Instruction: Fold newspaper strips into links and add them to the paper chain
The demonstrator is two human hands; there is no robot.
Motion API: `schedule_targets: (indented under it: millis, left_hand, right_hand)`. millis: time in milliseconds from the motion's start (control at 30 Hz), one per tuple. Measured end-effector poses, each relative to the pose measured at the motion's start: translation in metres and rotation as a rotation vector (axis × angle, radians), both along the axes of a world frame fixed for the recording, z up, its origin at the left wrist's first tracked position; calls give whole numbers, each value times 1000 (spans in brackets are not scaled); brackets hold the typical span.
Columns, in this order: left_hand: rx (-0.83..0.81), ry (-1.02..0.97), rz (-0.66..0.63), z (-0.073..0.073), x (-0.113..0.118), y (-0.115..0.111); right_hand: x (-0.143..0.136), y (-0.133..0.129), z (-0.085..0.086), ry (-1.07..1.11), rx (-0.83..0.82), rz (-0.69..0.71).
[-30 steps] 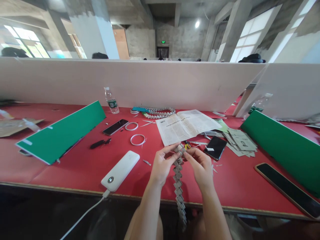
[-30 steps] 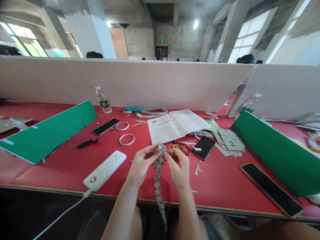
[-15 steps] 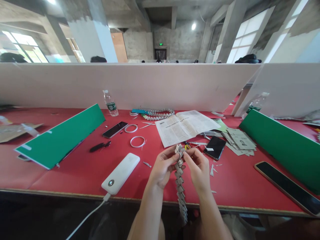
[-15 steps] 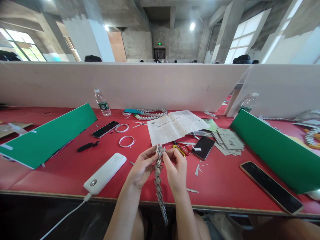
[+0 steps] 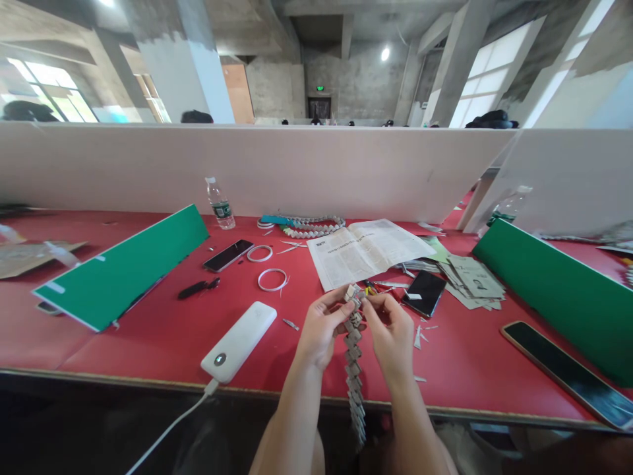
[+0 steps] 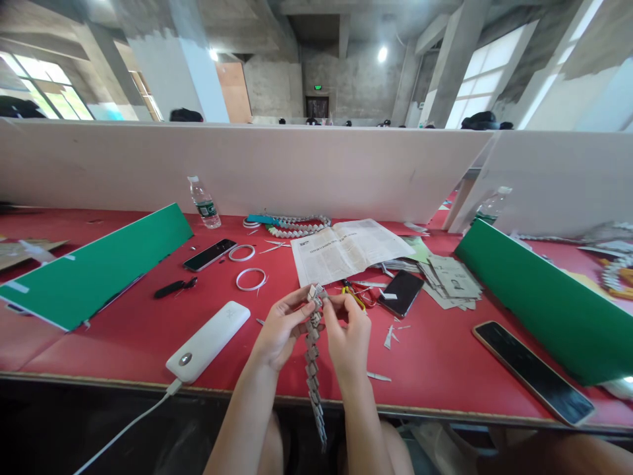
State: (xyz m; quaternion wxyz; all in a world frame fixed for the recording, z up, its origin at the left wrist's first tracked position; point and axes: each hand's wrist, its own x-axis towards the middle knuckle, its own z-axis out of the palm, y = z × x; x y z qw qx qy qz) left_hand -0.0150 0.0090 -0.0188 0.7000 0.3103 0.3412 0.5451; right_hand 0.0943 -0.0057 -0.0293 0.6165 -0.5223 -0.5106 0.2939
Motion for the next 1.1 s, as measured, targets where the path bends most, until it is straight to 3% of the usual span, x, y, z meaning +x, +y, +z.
schedule_targets:
  millis: [367,700,1100]
  left_hand:
    - [-35,36,60,2,5,-1]
    - [-50,-23,-6,2,4,-2]
    - [-44,-55,-13,-4,1,2]
  right_hand:
    - [2,-3,3,74,-10,-15]
    - [8,2,1,233,-55,192]
    - [5,2,-5,146,16,104]
